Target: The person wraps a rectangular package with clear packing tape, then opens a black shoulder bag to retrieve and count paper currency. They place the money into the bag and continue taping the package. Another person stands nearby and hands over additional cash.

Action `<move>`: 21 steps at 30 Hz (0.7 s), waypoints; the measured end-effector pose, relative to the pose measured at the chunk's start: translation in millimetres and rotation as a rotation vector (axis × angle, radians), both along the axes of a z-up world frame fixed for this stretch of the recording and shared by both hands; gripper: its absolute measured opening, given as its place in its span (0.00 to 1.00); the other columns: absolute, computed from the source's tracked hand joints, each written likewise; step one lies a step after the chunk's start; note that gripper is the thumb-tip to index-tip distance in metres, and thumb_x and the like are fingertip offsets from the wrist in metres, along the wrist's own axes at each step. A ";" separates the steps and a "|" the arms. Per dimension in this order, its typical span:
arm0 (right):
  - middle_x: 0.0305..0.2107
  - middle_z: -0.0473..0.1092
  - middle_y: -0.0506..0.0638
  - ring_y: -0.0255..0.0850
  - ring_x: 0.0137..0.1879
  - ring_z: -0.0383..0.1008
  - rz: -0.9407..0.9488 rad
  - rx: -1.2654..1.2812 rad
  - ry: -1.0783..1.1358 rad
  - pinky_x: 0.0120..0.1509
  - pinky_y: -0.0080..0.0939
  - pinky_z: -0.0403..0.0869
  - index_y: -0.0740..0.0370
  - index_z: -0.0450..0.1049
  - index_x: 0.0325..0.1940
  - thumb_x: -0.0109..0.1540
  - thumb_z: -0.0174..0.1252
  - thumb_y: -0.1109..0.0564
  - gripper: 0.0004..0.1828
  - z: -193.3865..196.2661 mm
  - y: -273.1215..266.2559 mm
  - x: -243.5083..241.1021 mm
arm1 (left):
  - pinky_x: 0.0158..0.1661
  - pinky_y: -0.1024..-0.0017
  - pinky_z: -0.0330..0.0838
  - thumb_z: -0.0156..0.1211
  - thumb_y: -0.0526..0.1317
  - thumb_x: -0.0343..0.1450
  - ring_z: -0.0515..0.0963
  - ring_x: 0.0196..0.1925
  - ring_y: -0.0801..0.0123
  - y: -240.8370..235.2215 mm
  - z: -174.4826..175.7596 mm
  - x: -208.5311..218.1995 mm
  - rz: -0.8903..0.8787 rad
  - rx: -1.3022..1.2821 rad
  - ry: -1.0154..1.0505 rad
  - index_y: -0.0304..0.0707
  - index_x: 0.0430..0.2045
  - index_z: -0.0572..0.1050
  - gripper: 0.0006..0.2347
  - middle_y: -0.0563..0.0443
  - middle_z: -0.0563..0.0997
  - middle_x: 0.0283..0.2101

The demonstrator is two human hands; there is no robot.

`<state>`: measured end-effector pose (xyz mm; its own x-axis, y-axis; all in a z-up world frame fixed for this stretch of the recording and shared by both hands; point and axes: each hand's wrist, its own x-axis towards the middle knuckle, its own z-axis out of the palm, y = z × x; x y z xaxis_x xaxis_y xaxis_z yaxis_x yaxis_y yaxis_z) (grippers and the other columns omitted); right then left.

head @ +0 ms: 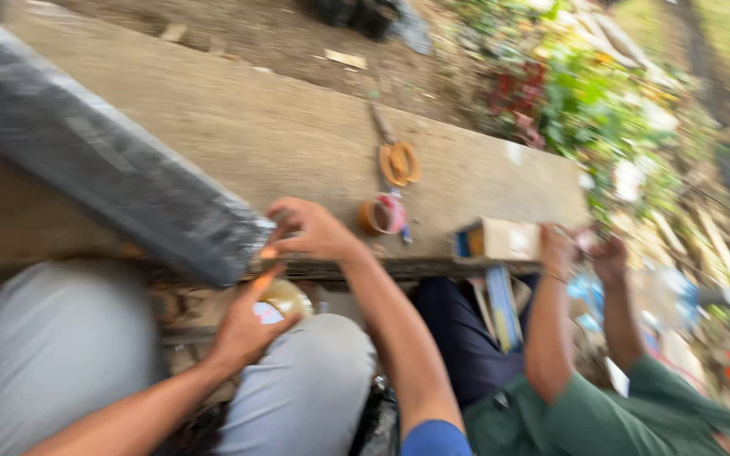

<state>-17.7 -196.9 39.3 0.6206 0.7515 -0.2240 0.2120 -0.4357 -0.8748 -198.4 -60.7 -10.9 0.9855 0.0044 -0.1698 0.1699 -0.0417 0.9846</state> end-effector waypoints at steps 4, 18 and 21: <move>0.34 0.81 0.51 0.34 0.43 0.79 -0.074 0.058 0.139 0.51 0.40 0.76 0.65 0.72 0.57 0.54 0.74 0.57 0.30 -12.9 6.2 -0.6 | 0.60 0.63 0.66 0.74 0.45 0.58 0.75 0.64 0.57 5.9 -0.1 2.4 -0.009 0.160 -0.059 0.39 0.66 0.66 0.38 0.39 0.75 0.63; 0.34 0.83 0.49 0.33 0.44 0.81 -0.042 -0.025 0.029 0.57 0.42 0.74 0.59 0.75 0.57 0.51 0.76 0.55 0.32 9.2 15.8 -1.6 | 0.60 0.64 0.70 0.78 0.47 0.54 0.78 0.61 0.55 27.6 -17.1 14.0 -0.321 0.479 0.271 0.46 0.67 0.65 0.42 0.43 0.76 0.62; 0.33 0.82 0.47 0.34 0.43 0.82 -0.049 -0.048 -0.049 0.56 0.42 0.75 0.56 0.75 0.58 0.51 0.76 0.52 0.33 9.4 10.2 -2.3 | 0.58 0.62 0.70 0.81 0.45 0.52 0.77 0.60 0.53 32.5 -16.0 15.6 -0.384 0.570 0.160 0.42 0.64 0.65 0.43 0.39 0.76 0.59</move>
<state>-20.0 -186.7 48.7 0.6675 0.7091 -0.2271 0.2315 -0.4875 -0.8418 -182.7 -28.2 -26.9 0.8983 -0.2076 -0.3873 0.1804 -0.6293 0.7559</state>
